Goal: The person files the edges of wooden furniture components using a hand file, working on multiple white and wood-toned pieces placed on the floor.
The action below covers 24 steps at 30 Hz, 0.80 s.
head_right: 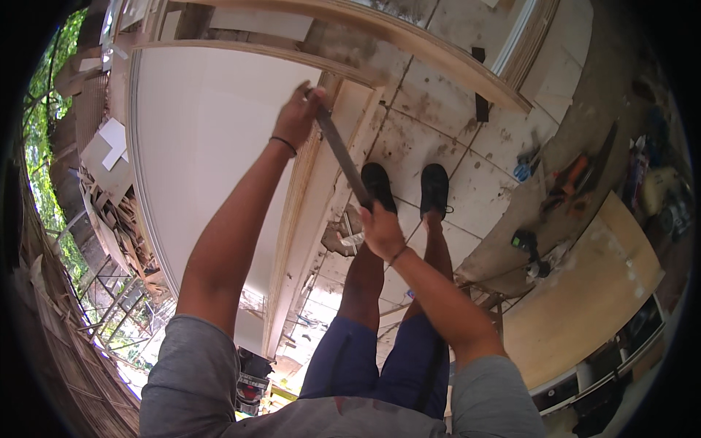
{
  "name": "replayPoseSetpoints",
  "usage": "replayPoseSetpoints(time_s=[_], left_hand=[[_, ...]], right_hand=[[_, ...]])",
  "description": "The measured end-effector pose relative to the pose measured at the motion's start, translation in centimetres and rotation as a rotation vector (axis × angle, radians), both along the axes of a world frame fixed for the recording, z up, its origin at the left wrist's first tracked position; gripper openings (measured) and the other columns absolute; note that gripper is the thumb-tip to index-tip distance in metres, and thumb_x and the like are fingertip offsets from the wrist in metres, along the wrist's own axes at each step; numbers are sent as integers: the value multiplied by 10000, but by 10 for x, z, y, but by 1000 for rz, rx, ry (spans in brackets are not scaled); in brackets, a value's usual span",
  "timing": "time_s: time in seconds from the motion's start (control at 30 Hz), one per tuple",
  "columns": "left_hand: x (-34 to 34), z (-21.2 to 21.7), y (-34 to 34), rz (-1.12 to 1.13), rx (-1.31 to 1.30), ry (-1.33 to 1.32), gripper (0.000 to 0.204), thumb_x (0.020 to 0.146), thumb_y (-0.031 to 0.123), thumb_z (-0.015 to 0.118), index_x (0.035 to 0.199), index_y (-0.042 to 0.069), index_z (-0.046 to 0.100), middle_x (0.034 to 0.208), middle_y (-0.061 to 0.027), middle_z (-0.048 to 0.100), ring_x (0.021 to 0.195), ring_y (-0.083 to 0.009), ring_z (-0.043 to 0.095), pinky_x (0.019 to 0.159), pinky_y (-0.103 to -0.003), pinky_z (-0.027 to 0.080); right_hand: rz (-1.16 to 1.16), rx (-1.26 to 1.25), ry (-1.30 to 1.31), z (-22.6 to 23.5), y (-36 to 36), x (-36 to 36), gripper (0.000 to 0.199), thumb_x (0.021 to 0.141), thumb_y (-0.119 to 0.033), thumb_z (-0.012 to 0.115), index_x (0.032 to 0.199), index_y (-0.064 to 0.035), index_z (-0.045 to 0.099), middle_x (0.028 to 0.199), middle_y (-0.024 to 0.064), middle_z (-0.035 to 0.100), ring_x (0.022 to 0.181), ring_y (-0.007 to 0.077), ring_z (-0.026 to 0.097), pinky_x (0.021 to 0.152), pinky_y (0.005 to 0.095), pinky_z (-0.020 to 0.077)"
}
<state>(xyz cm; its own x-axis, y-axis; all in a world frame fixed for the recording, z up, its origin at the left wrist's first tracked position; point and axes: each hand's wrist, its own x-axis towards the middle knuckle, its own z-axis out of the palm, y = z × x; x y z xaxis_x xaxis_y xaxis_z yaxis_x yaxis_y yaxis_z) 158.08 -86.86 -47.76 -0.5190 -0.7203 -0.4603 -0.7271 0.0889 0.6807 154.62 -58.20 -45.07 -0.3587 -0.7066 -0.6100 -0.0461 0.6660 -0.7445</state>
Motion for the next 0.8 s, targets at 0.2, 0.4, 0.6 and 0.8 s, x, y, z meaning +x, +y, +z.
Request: replayPoseSetpoints(time_s=[0.2,0.4,0.6,0.8], left_hand=[[-2,22,-23,209,-124,23,866,825,631,554,1312,-59,361,1125,-231,584,1074,-304,564,920,-336,429],[-8,9,8,89,-197,-203,1200,654,753,618,1423,-32,136,1447,-265,240,1340,-382,266,1058,-477,288],[7,10,-53,136,-304,-144,1217,602,769,644,1396,-40,202,1457,-229,260,1342,-370,274,1051,-509,280],[-15,18,-16,187,-216,14,1219,632,751,640,1410,-53,155,1438,-262,277,1335,-387,285,1065,-459,279]], right_hand=[[16,-8,79,0,-41,-1,314,941,-319,493,923,-8,536,648,227,569,674,428,584,568,475,437],[17,-10,57,14,-1,-23,287,933,-310,492,920,-25,523,641,226,583,657,430,591,571,518,445],[-50,-20,8,2,-54,19,347,939,-339,502,923,6,535,644,226,561,664,424,579,544,447,430],[-109,-2,38,11,-34,9,312,935,-311,511,913,0,536,625,213,562,652,404,602,540,443,433]])
